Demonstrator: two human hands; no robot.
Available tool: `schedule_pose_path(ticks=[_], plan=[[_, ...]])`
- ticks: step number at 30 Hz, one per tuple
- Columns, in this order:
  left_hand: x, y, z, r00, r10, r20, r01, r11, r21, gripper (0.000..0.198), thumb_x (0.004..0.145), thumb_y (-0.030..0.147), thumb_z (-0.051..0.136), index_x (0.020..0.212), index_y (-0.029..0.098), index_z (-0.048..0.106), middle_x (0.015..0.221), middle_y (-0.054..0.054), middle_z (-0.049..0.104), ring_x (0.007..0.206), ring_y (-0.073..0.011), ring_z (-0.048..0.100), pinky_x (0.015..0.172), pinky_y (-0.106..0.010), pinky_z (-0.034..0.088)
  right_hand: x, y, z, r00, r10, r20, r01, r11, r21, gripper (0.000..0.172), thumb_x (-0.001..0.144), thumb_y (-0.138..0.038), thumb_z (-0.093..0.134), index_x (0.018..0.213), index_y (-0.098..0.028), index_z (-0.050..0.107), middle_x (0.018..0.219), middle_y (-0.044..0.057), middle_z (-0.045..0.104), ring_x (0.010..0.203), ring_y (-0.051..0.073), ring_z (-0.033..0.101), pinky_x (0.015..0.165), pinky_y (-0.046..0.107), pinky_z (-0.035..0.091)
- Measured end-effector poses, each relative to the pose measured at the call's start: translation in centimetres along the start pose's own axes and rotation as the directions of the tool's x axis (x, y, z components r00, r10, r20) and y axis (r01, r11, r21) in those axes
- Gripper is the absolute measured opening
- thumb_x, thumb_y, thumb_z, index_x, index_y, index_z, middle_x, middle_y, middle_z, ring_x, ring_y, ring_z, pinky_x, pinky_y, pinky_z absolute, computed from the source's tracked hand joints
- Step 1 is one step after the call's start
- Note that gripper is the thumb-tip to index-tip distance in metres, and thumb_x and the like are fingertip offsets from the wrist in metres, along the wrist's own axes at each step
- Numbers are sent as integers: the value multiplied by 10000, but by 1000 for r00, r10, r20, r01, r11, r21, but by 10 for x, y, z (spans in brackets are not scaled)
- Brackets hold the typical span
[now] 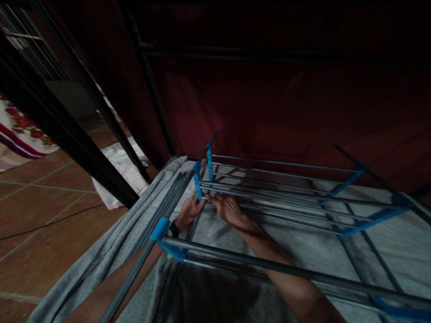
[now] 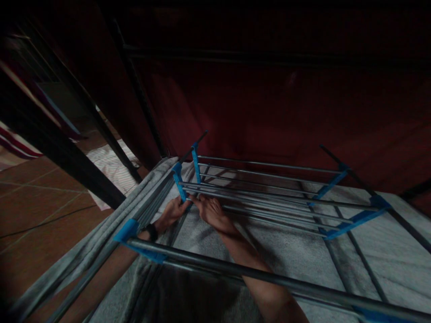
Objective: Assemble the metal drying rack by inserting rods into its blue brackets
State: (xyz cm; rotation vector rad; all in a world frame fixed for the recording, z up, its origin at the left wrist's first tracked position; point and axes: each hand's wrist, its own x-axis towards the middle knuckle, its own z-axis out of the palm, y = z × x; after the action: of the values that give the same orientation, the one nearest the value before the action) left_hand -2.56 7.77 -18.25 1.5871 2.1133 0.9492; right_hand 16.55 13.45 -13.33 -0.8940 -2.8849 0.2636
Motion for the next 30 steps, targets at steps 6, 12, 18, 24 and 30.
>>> schedule_pose_path(ticks=[6, 12, 18, 24, 30], plan=[[-1, 1, 4, 1000, -21, -17, 22, 999, 31, 269, 948, 432, 477, 851, 208, 590, 723, -69, 666, 693, -225, 606, 681, -326, 390, -1, 0, 3, 1000, -7, -29, 7, 1000, 20, 574, 1012, -164, 288, 1551, -322, 411, 1356, 71, 633, 1176, 227, 620, 903, 330, 479], [-2, -2, 8, 997, -2, -71, -6, 993, -117, 275, 903, 548, 558, 847, 282, 597, 674, -54, 652, 699, -270, 615, 695, -379, 419, -1, -1, -5, 1000, -11, 3, 11, 999, 39, 562, 1018, -185, 303, 1552, -324, 411, 1367, 70, 643, 1142, 204, 640, 908, 310, 479], [-4, -3, 12, 996, -77, -47, 72, 993, -88, 405, 889, 678, 493, 904, 300, 639, 814, -95, 710, 926, -367, 665, 882, -467, 445, 1, 2, -9, 1000, -25, 16, 24, 998, 58, 503, 1049, -255, 288, 1499, -266, 513, 1335, 93, 675, 1156, 206, 644, 957, 287, 455], [-5, -9, 15, 997, -59, -51, 50, 985, -164, 437, 867, 720, 492, 814, 300, 599, 726, -77, 665, 928, -358, 657, 907, -481, 432, 10, 8, -5, 997, -67, 40, 64, 995, 78, 497, 1032, -249, 342, 1504, -255, 495, 1288, 81, 704, 1129, 202, 655, 916, 265, 457], [-5, -3, 12, 998, -41, -55, 36, 995, -98, 330, 907, 588, 512, 821, 285, 610, 748, -90, 680, 825, -335, 651, 852, -471, 451, 5, 5, -6, 1000, -29, 12, 28, 997, 66, 488, 1033, -229, 332, 1485, -270, 513, 1328, 80, 673, 1134, 216, 641, 929, 299, 459]])
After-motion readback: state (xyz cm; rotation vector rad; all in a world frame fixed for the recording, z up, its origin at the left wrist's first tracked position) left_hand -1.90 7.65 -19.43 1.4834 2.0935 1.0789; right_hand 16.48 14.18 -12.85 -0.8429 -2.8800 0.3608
